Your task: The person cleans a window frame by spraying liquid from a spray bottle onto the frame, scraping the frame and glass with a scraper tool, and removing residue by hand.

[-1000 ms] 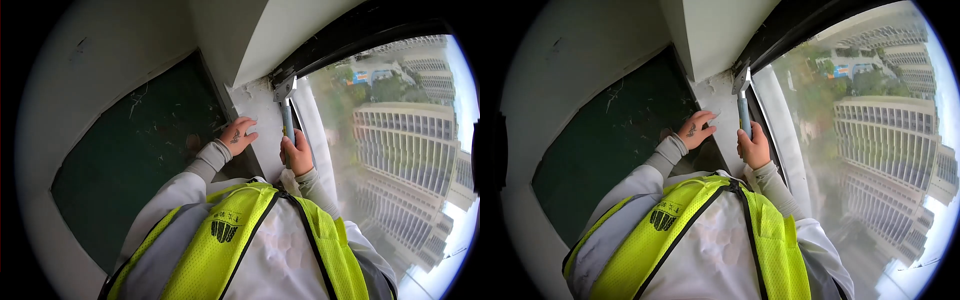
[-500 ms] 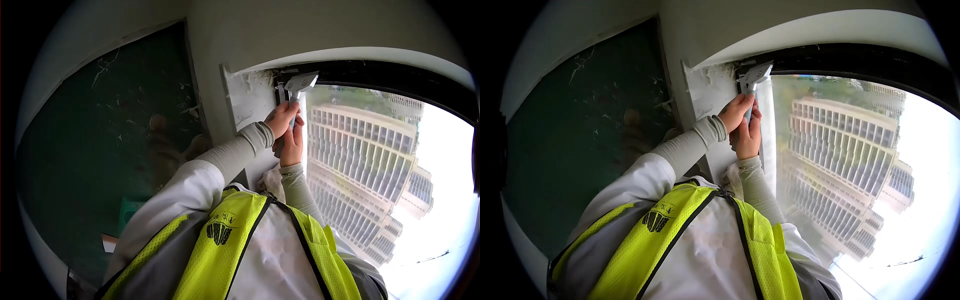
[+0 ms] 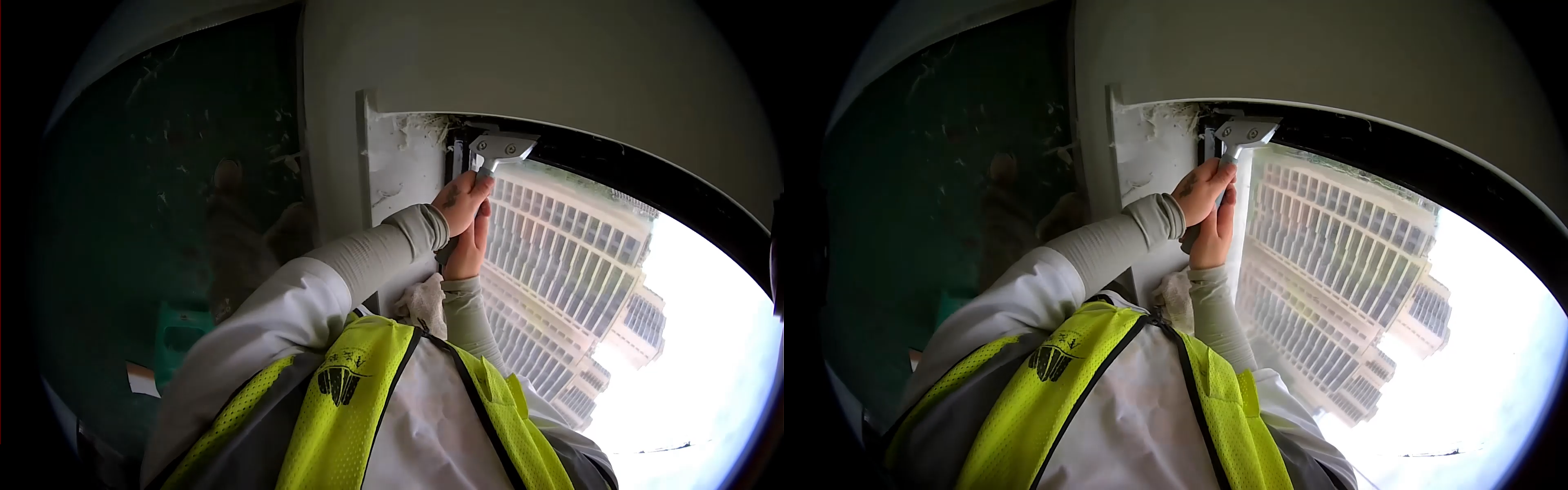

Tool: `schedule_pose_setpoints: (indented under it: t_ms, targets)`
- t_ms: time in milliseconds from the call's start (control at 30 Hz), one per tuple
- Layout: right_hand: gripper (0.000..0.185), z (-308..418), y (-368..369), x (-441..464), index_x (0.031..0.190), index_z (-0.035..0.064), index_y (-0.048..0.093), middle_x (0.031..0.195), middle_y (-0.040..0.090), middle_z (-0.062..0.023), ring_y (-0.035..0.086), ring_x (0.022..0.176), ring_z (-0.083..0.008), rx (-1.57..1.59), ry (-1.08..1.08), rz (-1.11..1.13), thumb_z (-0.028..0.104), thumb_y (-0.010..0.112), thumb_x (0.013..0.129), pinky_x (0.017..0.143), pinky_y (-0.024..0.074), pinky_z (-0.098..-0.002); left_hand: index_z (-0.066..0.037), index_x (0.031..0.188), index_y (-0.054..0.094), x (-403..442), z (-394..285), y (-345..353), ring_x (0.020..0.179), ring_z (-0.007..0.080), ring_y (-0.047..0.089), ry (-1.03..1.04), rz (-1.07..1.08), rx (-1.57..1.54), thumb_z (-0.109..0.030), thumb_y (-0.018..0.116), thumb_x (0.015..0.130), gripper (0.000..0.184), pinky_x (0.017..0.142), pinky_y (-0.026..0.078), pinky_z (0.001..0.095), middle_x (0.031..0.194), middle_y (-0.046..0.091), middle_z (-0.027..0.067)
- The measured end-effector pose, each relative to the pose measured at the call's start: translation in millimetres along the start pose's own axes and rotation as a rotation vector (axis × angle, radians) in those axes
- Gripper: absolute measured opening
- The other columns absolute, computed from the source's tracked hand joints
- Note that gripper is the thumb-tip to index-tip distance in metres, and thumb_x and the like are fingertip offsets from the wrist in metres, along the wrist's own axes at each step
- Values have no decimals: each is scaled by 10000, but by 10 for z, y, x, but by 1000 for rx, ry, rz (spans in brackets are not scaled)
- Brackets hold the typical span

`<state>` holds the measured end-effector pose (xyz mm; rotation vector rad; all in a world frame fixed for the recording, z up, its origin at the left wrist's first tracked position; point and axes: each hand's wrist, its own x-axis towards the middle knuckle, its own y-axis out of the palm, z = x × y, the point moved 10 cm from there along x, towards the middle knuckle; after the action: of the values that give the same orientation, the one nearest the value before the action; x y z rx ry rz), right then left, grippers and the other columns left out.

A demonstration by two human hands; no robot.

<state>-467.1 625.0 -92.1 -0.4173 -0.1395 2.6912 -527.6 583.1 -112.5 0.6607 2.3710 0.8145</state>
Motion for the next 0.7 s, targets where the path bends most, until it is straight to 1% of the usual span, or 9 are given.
schedule_pose_setpoints:
  t_ms: [33,67,133,267,333,367,433,533,700]
  targets:
    - [487,7,5,-11,1325,-31,196,1306,326,-122,381,1154,-169,30,10,-1,121,361,893,949,316,-269,-48,827,456,-12,-36,-34,698,130,507,15,-41,78,-333,397,907,301,669,432,290,735,513,47]
    - [487,25,11,-20,1325,-31,196,1306,326,-122,381,1154,-169,24,12,1,121,361,893,949,316,-269,-48,827,456,-2,-13,-25,698,130,507,14,-43,71,-333,397,907,301,669,432,290,735,513,47]
    - [466,35,13,-32,1323,13,222,1295,360,-105,396,1161,-191,90,56,-38,115,378,896,961,329,-298,-44,821,449,32,99,25,671,124,482,-24,-20,-27,-328,406,904,299,668,427,291,717,497,34]
    - [481,-6,-33,-2,1333,8,208,1304,354,-100,391,1164,-184,87,1,-38,122,380,899,966,319,-290,-44,826,448,123,247,21,641,118,456,-9,-23,-85,-316,409,904,285,673,421,284,691,472,22]
    - [481,42,-4,-5,1314,-52,214,1347,286,-134,307,1222,-192,-66,-20,3,110,371,890,992,254,-280,-50,825,443,110,199,44,626,113,438,9,24,-92,-298,402,909,265,666,414,277,668,448,15]
    - [481,33,-5,-10,1314,-52,214,1347,286,-134,307,1222,-192,-68,-21,5,110,371,890,992,254,-280,-50,825,443,101,182,38,626,113,438,11,23,-93,-298,402,909,265,666,414,277,668,448,15]
    - [490,-36,-18,-9,1335,4,207,1315,341,-90,372,1175,-170,68,17,-14,137,390,900,972,301,-280,-53,820,436,87,185,46,629,111,432,-29,36,-96,-289,392,913,257,650,407,271,659,445,16]
    - [488,-50,-66,-7,1335,8,210,1311,347,-90,381,1166,-169,-54,13,-40,133,390,899,967,308,-279,-53,807,427,84,155,13,636,111,432,27,17,-101,-286,391,913,259,639,400,272,655,442,17]
    - [482,-108,-48,15,1332,7,215,1294,368,-100,403,1156,-189,52,20,-6,127,387,897,964,323,-298,-45,810,415,149,251,13,627,113,433,70,-2,-39,-284,399,909,259,638,398,275,652,444,18]
